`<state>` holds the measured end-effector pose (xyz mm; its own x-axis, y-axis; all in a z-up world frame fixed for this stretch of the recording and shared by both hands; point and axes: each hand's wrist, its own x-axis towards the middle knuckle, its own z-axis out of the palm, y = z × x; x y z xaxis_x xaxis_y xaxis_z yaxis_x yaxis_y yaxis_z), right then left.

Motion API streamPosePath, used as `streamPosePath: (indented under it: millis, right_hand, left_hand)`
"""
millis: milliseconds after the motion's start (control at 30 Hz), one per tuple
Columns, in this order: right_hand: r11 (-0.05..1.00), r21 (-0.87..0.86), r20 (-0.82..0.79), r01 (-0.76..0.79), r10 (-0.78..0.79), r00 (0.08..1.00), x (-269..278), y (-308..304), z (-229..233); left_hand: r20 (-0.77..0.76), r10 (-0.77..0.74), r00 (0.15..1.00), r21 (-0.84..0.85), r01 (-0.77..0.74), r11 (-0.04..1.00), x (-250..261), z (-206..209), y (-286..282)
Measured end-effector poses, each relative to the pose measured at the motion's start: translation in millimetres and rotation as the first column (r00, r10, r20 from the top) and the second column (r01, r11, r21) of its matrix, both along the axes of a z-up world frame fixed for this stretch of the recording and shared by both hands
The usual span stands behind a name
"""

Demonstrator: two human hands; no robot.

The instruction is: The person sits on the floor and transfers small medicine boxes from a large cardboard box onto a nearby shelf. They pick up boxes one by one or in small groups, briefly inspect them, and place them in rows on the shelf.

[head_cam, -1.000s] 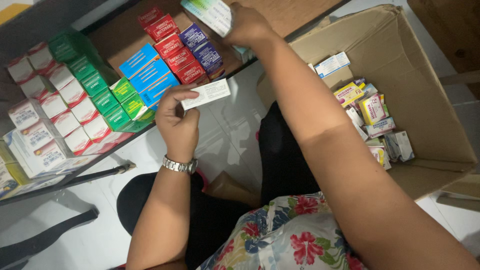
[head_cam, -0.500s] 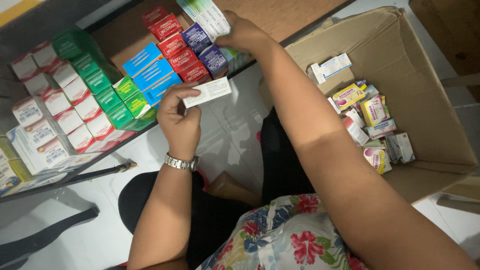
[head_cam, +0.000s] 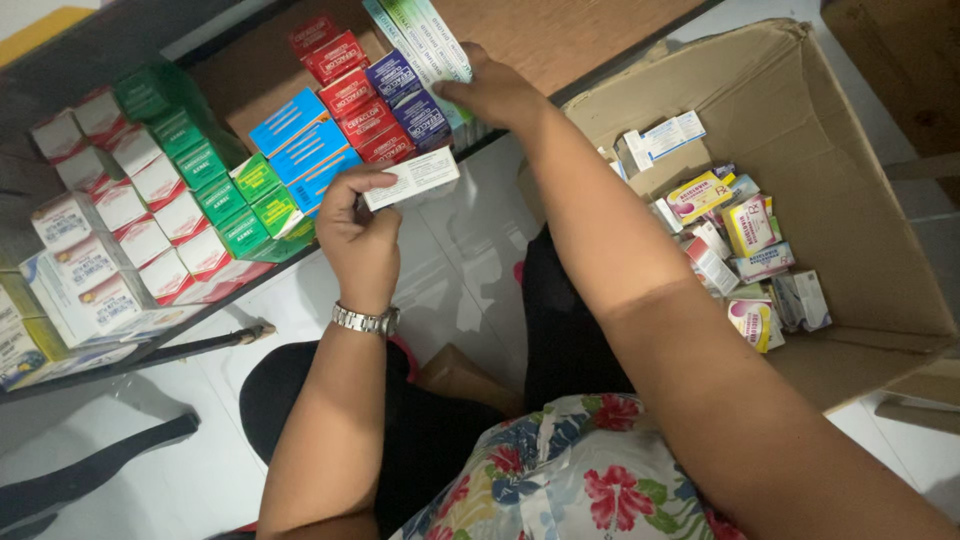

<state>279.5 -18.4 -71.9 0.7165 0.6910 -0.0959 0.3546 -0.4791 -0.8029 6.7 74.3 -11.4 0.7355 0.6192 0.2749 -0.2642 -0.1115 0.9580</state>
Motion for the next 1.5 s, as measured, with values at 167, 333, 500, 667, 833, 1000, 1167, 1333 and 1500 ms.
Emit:
streamPosePath:
  millis: [167, 333, 500, 667, 833, 1000, 1167, 1333, 1500]
  right_hand:
    - [0.994, -0.074, -0.089, 0.075, -0.082, 0.993, 3, 4, -20]
    - [0.98, 0.19, 0.088, 0.065, -0.083, 0.993, 1, -2, 2]
    - [0.869, 0.439, -0.103, -0.23, 0.303, 0.947, -25, -31, 84]
    - [0.777, 0.059, 0.484, -0.627, 0.527, 0.699, -72, -52, 143]
    - [0.934, 0.092, 0.386, -0.347, 0.288, 0.877, -41, -82, 145]
    - [0.989, 0.061, 0.52, 0.137, -0.149, 0.841, 26, -111, 66]
    - [0.978, 0.188, 0.369, 0.085, -0.15, 0.917, 56, -104, 6]
    - [0.991, 0.088, 0.097, 0.103, -0.112, 0.989, 49, -87, 3]
    - [0.999, 0.043, 0.155, -0.021, 0.014, 0.988, 44, -81, 6]
  left_hand:
    - [0.029, -0.03, 0.999, -0.017, 0.031, 0.999, 3, -5, -1]
    - [0.041, -0.048, 0.998, -0.073, 0.051, 0.996, 9, -2, -4]
    - [-0.035, -0.024, 0.999, -0.05, 0.022, 0.999, 6, 2, -4]
    - [-0.019, -0.101, 0.995, -0.118, 0.098, 0.988, 9, 7, -12]
    - [0.098, -0.114, 0.989, -0.02, 0.116, 0.993, -6, 14, -16]
    - [0.091, -0.058, 0.994, 0.01, 0.057, 0.998, -10, 3, -14]
    - [0.063, -0.07, 0.996, 0.023, 0.069, 0.997, -10, -6, -15]
    - [0.036, -0.063, 0.997, 0.045, 0.062, 0.997, -10, -8, -19]
    - [0.031, -0.073, 0.997, 0.059, 0.071, 0.996, -4, -14, -19]
